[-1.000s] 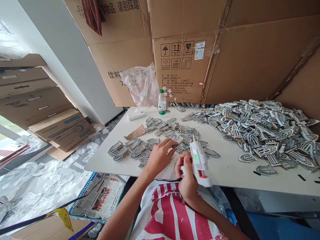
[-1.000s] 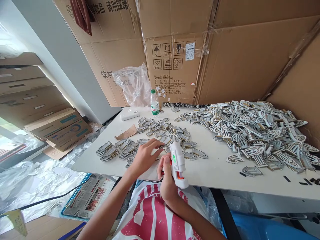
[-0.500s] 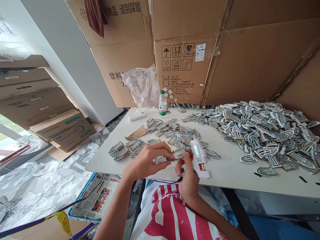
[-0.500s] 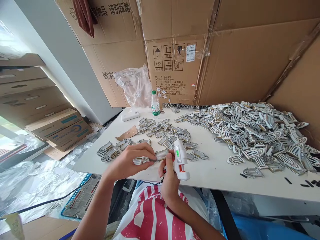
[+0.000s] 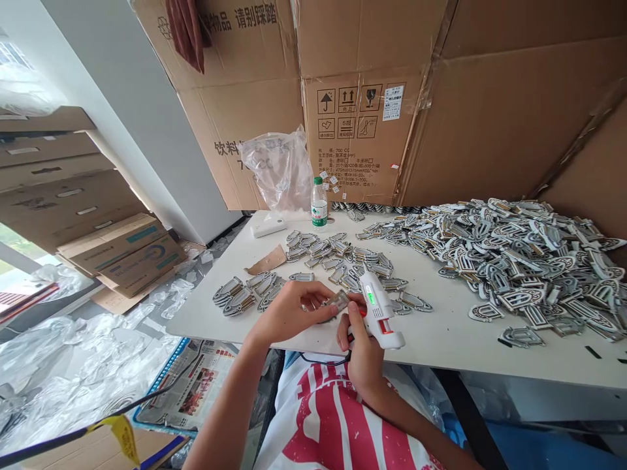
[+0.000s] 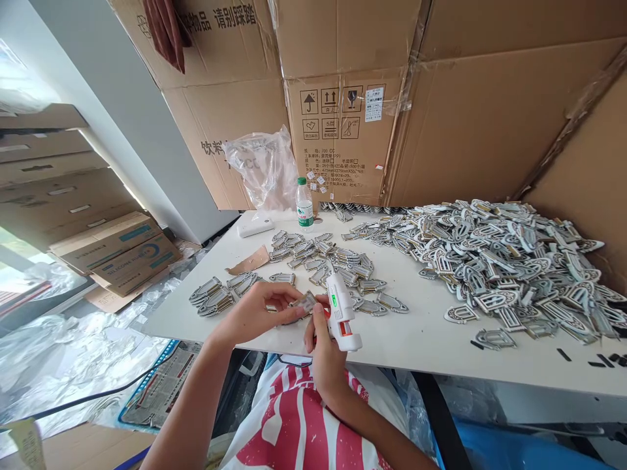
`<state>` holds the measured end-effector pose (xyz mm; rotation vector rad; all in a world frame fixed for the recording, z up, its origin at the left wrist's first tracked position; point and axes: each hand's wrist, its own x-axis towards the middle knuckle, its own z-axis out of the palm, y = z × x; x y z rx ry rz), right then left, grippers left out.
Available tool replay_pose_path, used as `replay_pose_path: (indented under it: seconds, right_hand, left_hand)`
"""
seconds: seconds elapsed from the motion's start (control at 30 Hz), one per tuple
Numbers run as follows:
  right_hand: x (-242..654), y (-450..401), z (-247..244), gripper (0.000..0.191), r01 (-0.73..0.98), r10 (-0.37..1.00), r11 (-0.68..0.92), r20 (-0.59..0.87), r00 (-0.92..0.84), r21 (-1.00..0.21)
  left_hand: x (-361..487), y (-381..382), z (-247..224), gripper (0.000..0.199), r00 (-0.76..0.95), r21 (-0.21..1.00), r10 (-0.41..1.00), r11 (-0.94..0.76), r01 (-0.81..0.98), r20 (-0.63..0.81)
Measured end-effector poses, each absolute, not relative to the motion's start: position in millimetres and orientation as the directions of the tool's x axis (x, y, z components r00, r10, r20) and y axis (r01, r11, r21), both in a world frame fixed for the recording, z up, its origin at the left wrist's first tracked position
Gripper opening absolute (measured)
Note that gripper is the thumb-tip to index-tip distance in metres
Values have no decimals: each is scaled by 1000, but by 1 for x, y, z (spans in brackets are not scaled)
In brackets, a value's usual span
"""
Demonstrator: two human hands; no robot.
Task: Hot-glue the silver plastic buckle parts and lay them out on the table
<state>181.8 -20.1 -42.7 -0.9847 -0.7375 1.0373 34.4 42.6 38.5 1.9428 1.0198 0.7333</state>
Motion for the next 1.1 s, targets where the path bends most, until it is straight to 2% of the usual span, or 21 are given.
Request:
replay_pose_path:
  seconds: [0.1,0.3,0.6,0.83,1.1]
  right_hand:
    - [181,-22,-37,46,-354,953,178,71,294,-918]
    - [179,-27,-34,52,-357,982,127,68,174,-925]
    - [178,-28,-31,64,-350,996,1,-31,86,-937]
    - [177,-26,-29,69,-340,993,-48,-80,81,-939]
    - [177,-27,-33,63,-336,991,-42,-83,109,-941]
  left_hand:
    - [30,46,42,29,361,884,919,-295,363,158]
    - [25,47,42,42,102,963,990,-119,244,97]
    - [28,46,40,32,89,960,976,-214,178,200]
    - [31,43,38,35,88,971,978,-199,132,188]
    - [32,37,42,34,105,972,981,-180,150,165]
